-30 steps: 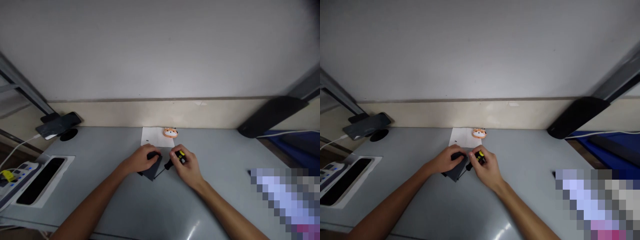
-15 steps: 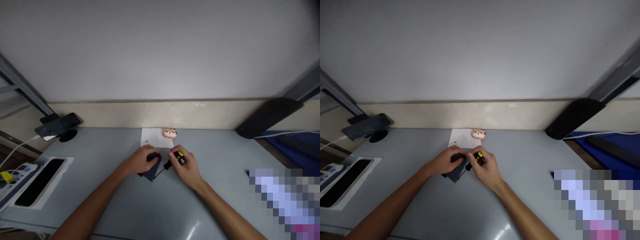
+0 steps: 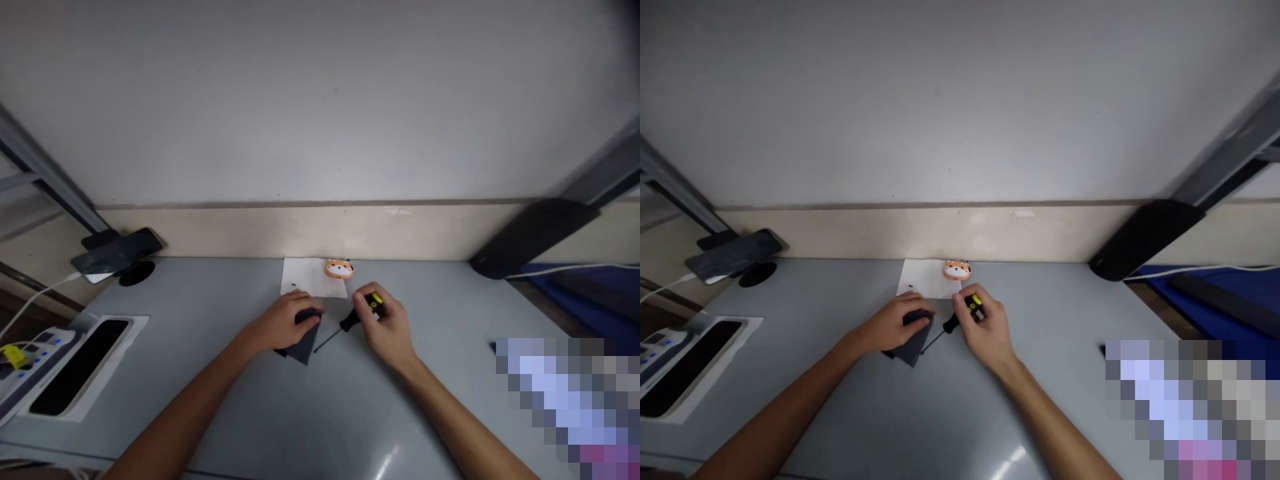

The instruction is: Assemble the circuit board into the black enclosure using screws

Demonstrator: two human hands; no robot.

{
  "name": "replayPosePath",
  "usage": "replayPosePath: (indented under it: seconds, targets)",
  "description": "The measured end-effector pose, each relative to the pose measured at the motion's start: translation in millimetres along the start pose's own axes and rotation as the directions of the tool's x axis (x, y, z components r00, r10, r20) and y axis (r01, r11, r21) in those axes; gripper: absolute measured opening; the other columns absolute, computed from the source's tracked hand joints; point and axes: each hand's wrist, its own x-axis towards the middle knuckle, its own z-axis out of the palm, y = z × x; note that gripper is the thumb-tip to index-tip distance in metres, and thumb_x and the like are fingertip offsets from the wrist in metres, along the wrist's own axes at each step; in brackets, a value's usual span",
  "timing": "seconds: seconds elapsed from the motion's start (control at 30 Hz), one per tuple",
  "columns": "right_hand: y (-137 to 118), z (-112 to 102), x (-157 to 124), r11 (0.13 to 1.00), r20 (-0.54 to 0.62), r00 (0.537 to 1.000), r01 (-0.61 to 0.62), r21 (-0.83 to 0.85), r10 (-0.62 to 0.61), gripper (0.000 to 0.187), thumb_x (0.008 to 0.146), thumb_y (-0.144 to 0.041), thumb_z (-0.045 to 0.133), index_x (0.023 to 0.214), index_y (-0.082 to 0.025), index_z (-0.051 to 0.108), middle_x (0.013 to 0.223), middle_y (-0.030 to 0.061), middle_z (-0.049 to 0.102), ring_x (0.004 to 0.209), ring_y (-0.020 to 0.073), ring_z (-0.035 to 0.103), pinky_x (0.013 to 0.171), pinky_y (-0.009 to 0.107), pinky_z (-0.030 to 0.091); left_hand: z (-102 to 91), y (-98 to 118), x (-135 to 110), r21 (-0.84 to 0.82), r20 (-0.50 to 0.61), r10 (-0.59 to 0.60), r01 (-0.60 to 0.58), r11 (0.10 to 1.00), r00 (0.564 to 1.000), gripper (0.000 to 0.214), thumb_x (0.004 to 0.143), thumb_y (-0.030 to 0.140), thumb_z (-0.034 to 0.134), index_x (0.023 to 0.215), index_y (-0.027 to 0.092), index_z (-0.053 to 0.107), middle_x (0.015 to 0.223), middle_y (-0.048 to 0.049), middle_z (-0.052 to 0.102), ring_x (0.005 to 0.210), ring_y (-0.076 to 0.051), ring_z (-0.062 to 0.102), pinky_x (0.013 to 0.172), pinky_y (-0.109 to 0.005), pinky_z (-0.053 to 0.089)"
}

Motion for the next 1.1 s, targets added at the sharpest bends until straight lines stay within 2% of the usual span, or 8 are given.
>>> replayPosePath:
  seconds: [0.1, 0.2, 0.27, 0.4, 0.6, 0.77, 0.97, 1.1]
  targets:
    - [9, -10, 12, 0.998, -0.186, 0.981, -0.056, 0.017, 0.058, 0.032, 0.093, -0.049, 0.061, 0.079, -0.02, 0.06, 0.061, -0.0031, 0.05, 0.056, 0.0112, 0.043, 0.053, 0.024, 0.036, -0.1, 1, 0, 0.01, -0.016, -0.015, 0.015, 1.0, 1.0, 0.027, 0.097, 0.017, 0.056, 0.12, 0.027, 0.066, 0.118, -0.0046, 0.068, 0.115, -0.021, 0.061, 0.103, -0.038, 0.049]
    - [21, -18, 24, 0.982, -0.364, 0.913, -0.153, 0.109, 0.183, 0.037, 0.09, -0.056, 0.062, 0.08, -0.02, 0.061, 0.064, -0.0027, 0.05, 0.057, 0.0117, 0.044, 0.052, 0.024, 0.037, -1.1, 1, -2, 0.03, -0.017, -0.1, 0.101, 0.994, 0.995, 0.034, 0.096, 0.02, 0.057, 0.128, 0.029, 0.063, 0.12, -0.0049, 0.065, 0.108, -0.021, 0.063, 0.098, -0.038, 0.051]
    - [27, -20, 30, 0.959, -0.403, 0.874, -0.21, 0.189, 0.271, 0.039, 0.087, -0.059, 0.064, 0.081, -0.02, 0.063, 0.068, -0.002, 0.052, 0.058, 0.0118, 0.045, 0.052, 0.024, 0.039, -1.1, 1, -4, 0.024, -0.008, -0.152, 0.152, 0.988, 0.988, 0.04, 0.095, 0.025, 0.06, 0.134, 0.031, 0.059, 0.119, -0.0049, 0.064, 0.1, -0.02, 0.064, 0.092, -0.036, 0.052]
    - [32, -18, 34, 0.912, -0.323, 0.869, -0.282, 0.297, 0.374, 0.04, 0.084, -0.061, 0.067, 0.08, -0.021, 0.064, 0.067, -0.0031, 0.049, 0.056, 0.0108, 0.043, 0.05, 0.024, 0.036, 2.3, -1, -4, -0.051, -0.044, -0.185, 0.183, 0.982, 0.982, 0.045, 0.092, 0.032, 0.065, 0.136, 0.029, 0.058, 0.113, -0.0045, 0.064, 0.089, -0.018, 0.063, 0.08, -0.03, 0.052]
    - [32, -8, 29, 0.901, -0.202, 0.898, -0.33, 0.281, 0.392, 0.044, 0.082, -0.065, 0.068, 0.083, -0.021, 0.068, 0.064, -0.0025, 0.05, 0.056, 0.0113, 0.044, 0.05, 0.024, 0.033, 4.7, -21, 4, -0.146, -0.138, -0.21, 0.19, 0.971, 0.968, 0.029, 0.096, 0.036, 0.061, 0.123, 0.025, 0.067, 0.103, -0.0025, 0.065, 0.074, -0.012, 0.057, 0.069, -0.025, 0.047]
    - [31, -2, 26, 0.907, -0.136, 0.917, -0.331, 0.259, 0.374, 0.045, 0.081, -0.064, 0.069, 0.088, -0.02, 0.071, 0.07, -0.0002, 0.058, 0.064, 0.0132, 0.052, 0.054, 0.024, 0.038, 3.4, -25, 6, -0.171, -0.165, -0.17, 0.142, 0.975, 0.972, 0.021, 0.099, 0.035, 0.057, 0.105, 0.022, 0.073, 0.097, -0.0035, 0.068, 0.081, -0.014, 0.061, 0.072, -0.024, 0.047]
    - [33, -3, 25, 0.909, -0.108, 0.926, -0.325, 0.262, 0.362, 0.046, 0.084, -0.065, 0.067, 0.091, -0.019, 0.072, 0.067, -0.0003, 0.058, 0.059, 0.0119, 0.047, 0.05, 0.024, 0.034, -4.1, -32, 2, 0.039, -0.226, -0.188, 0.201, 0.979, 0.956, 0.024, 0.102, 0.036, 0.052, 0.107, 0.025, 0.072, 0.103, -0.0022, 0.07, 0.085, -0.014, 0.064, 0.078, -0.026, 0.048]
    - [36, -3, 26, 0.907, -0.124, 0.919, -0.337, 0.252, 0.375, 0.047, 0.083, -0.065, 0.067, 0.091, -0.019, 0.073, 0.068, 0.0003, 0.06, 0.06, 0.0126, 0.05, 0.05, 0.023, 0.035, -11.2, -49, 0, 0.227, -0.274, -0.246, 0.311, 0.923, 0.93, 0.023, 0.101, 0.037, 0.055, 0.107, 0.026, 0.074, 0.106, -0.0014, 0.068, 0.087, -0.015, 0.066, 0.079, -0.027, 0.049]
